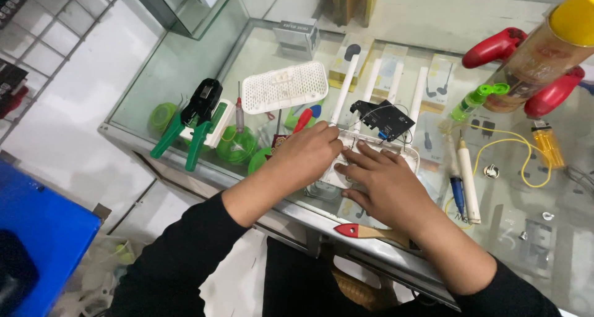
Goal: Clean and reassemble a wireless router using a brush and cleaning solution
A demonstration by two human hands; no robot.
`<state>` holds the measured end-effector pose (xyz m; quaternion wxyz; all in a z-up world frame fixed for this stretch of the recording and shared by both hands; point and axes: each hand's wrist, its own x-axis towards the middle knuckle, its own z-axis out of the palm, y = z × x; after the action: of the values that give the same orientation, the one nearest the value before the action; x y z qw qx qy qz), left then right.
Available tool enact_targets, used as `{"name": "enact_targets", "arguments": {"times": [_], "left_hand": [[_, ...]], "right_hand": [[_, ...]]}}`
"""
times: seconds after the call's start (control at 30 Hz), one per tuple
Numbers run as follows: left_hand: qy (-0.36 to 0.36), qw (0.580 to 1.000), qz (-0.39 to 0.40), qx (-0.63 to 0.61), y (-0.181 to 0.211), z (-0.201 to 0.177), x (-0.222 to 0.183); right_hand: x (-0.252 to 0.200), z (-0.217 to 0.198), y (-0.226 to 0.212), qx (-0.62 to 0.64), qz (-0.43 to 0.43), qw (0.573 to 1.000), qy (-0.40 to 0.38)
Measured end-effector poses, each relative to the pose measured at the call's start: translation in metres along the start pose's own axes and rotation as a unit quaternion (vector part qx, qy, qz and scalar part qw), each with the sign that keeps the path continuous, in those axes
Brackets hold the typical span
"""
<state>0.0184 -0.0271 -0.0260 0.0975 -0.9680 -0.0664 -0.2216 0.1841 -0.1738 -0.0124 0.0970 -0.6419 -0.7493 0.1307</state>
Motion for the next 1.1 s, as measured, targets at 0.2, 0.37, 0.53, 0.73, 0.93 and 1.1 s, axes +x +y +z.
{"name": "enact_targets", "arguments": {"times": [0.2, 0.37, 0.53, 0.73, 0.93, 1.1], "left_hand": [[0.075, 0.983, 0.022, 0.164, 0.014, 0.009, 0.017], [0.097, 0.974, -0.09, 0.183, 0.028, 0.019, 0.023], [0.034, 0.996, -0.03, 0.073, 0.007, -0.007, 0.004], [-0.085, 0.927, -0.172, -0.324, -0.009, -0.043, -0.004], [0.241, 0.565, -0.469, -0.634, -0.005, -0.057, -0.03], [0.266, 0.603, -0.495, -0.567, 0.019, -0.054, -0.029]], "right_hand": [[-0.001, 0.008, 0.004, -0.018, 0.0, 1.0, 0.024], [-0.001, 0.004, 0.001, -0.023, 0.007, 1.0, 0.02], [-0.003, 0.0, -0.002, 0.01, 0.02, 1.0, 0.009], [0.0, 0.007, 0.007, 0.037, 0.016, 0.999, 0.022], [-0.004, 0.009, 0.011, 0.09, -0.015, 0.994, 0.063], [-0.008, -0.007, 0.004, 0.103, 0.013, 0.983, 0.151]]}}
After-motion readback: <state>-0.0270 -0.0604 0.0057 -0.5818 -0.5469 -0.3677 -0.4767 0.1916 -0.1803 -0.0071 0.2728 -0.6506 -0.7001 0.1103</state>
